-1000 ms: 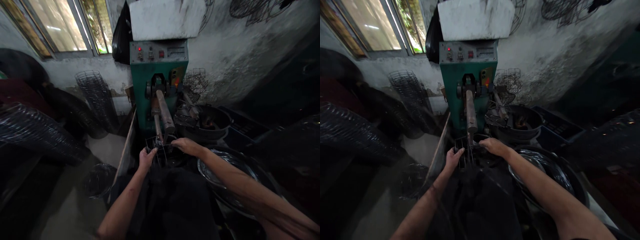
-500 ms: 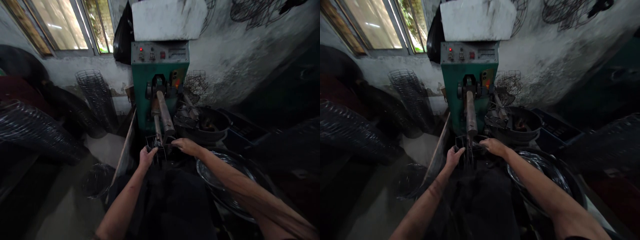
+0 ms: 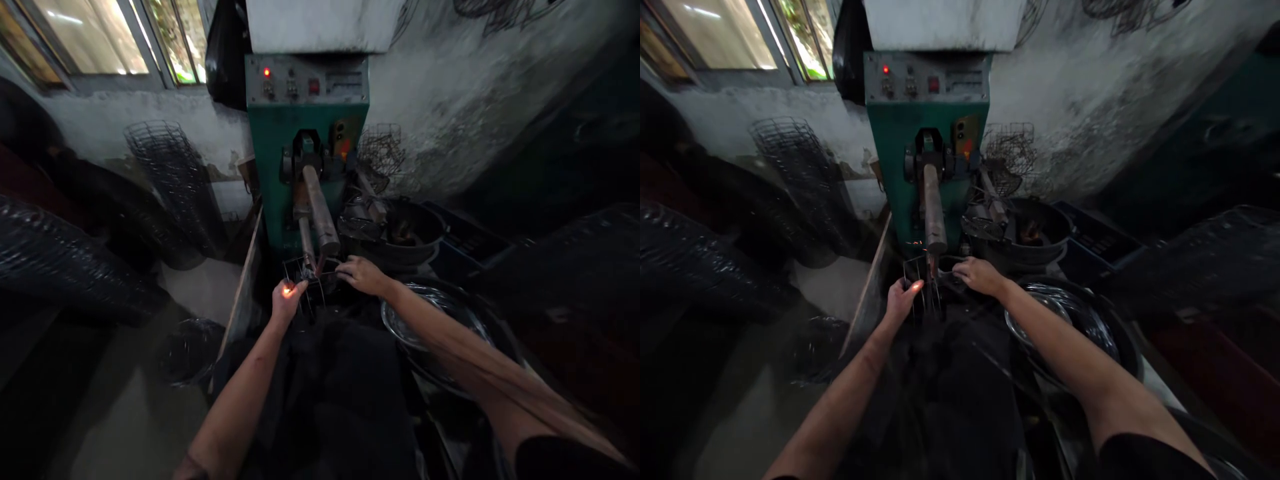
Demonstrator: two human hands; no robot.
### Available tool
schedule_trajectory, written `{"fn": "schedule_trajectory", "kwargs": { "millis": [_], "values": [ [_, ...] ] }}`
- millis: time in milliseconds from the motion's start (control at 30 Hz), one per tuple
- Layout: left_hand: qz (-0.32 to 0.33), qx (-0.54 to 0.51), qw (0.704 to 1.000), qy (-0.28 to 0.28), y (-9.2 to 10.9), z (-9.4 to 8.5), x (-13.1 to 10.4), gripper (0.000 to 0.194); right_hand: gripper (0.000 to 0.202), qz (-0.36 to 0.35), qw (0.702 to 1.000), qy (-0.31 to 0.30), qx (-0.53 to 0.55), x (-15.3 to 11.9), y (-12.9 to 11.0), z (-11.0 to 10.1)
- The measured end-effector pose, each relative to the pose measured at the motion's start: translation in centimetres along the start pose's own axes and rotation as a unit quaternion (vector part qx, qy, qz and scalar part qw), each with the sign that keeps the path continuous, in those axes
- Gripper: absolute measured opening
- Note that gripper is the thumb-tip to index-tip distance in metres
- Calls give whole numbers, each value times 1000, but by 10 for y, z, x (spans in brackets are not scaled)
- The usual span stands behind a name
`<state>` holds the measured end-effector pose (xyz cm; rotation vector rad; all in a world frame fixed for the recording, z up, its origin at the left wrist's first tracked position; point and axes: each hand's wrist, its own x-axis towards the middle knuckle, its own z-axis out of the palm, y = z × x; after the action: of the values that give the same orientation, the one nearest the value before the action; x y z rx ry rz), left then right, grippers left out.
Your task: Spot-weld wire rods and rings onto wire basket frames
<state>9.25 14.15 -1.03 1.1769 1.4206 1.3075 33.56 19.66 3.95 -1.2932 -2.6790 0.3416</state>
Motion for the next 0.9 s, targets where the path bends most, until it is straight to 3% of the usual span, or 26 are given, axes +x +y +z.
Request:
{"fn": "schedule_trajectory", "kwargs": {
  "millis": [133, 233, 400, 500, 600, 733, 833, 900],
  "values": [
    [40, 28, 998, 28, -4, -2, -17, 26, 34, 29, 998, 56, -8, -17, 14, 18],
    [11, 34, 997, 74, -13, -2, -36, 44, 36, 95, 987, 123, -44, -27, 30, 39],
    [-11, -19, 996, -87, -30, 0, -46, 31, 43, 141, 967, 198, -77, -27, 49, 65],
    [-19, -59, 991, -122, -36, 2, -40, 28, 45, 138, 955, 249, -87, -33, 60, 73],
    [-39, -83, 989, -120, -37, 4, -37, 29, 41, 143, 946, 279, -85, -51, 67, 76],
    [-46, -100, 990, -83, -35, 4, -42, 32, 42, 117, 950, 286, -39, -68, 49, 61],
    [-75, -141, 985, -61, -31, -2, -47, 37, 43, 35, 974, 223, 29, -62, 15, 37],
    [-98, -161, 981, -51, -29, -7, -49, 40, 33, -18, 981, 181, 65, -52, -8, 20]
  ]
}}
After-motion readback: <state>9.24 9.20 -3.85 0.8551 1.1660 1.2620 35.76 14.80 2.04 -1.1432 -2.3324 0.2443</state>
